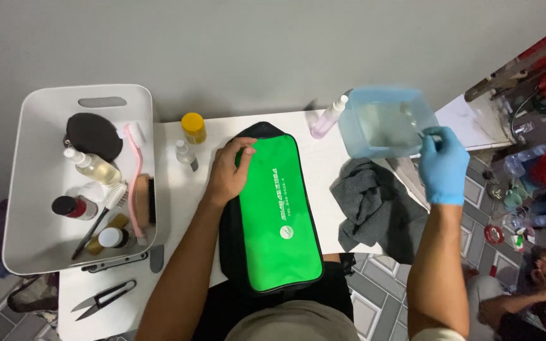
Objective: The person wipes a green bag with a dark cloth, then applies a liquid from a small bottle and scrubs the surface with a toothbrush. The person repeatedly wipes the bag with the cloth and dips the toothbrush into a water container to continue scrubbing.
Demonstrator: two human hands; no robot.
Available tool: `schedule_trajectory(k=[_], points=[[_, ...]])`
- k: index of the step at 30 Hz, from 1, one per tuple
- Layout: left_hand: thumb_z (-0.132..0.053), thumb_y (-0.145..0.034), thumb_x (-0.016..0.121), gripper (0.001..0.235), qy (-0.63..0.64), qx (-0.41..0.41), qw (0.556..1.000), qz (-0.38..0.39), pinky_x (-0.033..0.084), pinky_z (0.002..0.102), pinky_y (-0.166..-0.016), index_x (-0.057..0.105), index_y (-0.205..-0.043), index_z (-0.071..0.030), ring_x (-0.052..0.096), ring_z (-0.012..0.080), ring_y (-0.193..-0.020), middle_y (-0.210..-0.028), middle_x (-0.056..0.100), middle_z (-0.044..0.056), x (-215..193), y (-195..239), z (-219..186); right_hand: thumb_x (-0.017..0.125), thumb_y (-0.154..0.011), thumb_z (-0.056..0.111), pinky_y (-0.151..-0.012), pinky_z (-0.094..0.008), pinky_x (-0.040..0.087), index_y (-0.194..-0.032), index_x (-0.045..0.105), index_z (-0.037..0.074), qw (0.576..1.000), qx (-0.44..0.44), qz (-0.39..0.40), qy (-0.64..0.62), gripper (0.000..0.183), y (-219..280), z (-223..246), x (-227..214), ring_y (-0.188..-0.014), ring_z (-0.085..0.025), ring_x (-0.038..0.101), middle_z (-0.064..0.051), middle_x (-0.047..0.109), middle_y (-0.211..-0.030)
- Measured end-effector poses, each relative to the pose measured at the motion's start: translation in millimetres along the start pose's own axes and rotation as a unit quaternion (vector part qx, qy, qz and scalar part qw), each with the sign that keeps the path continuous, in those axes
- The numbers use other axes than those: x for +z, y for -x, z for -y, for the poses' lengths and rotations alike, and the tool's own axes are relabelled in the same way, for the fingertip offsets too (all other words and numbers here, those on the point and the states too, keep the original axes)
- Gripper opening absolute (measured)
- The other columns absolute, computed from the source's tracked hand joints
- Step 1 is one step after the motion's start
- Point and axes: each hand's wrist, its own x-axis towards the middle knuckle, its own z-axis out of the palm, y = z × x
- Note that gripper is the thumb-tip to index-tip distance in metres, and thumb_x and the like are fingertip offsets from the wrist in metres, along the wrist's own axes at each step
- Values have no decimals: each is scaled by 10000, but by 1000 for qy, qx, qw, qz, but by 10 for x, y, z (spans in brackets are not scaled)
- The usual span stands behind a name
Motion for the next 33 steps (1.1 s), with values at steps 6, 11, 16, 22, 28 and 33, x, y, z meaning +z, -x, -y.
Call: schedule_trajectory(k=[6, 11, 16, 22, 28, 33], points=[[-179, -1097, 506, 265, 37, 26, 999, -2, 522, 518, -959, 664, -1202, 6, 708, 380, -1010, -977, 738, 182, 1, -12, 32, 617, -1084, 7, -913, -583, 540, -1234, 699, 14, 999, 30, 24, 10, 171, 358, -509, 156, -1040, -439, 694, -246, 727, -1090], [-156, -1108, 474, 279, 47, 27, 999, -4, 515, 524, -953, 653, -1224, 25, 702, 373, -991, -982, 728, 188, 6, 15, -15, 598, -1094, 12, -855, -574, 554, -1184, 674, 53, 999, 8, -46, -10, 124, 439, -394, 165, -1021, -462, 696, -240, 735, -1080], [-164, -1109, 465, 291, 52, 22, 998, -1, 516, 529, -946, 647, -1220, 33, 701, 380, -996, -983, 725, 198, -5, 23, -23, 582, -1109, -5, -870, -606, 533, -1192, 664, 14, 997, -36, -62, -34, 118, 424, -294, 120, -1060, -506, 670, -288, 717, -1102], [-152, -1109, 481, 277, 49, 21, 999, 7, 514, 514, -945, 651, -1246, 17, 698, 374, -987, -995, 722, 187, -1, 11, -28, 612, -1091, 152, -821, -536, 562, -1141, 747, 108, 993, 25, 43, 105, 150, 94, -264, 165, -925, -457, 723, -212, 761, -975], [-171, -1110, 495, 281, 54, 10, 999, -2, 514, 538, -943, 661, -1219, 28, 696, 394, -982, -995, 722, 209, -17, 13, -56, 689, -1006, 285, -781, -466, 591, -1126, 782, 199, 979, -36, 95, 179, 174, -920, -841, 957, -886, -368, 744, -126, 773, -952], [-187, -1100, 491, 272, 29, -2, 1000, 5, 530, 518, -947, 670, -1229, -28, 708, 377, -997, -981, 744, 182, -56, 3, -71, 654, -927, 193, -901, -557, 579, -1142, 800, 149, 957, -15, 221, 186, 263, -1169, -904, 1425, -1020, -470, 716, -238, 761, -1087]])
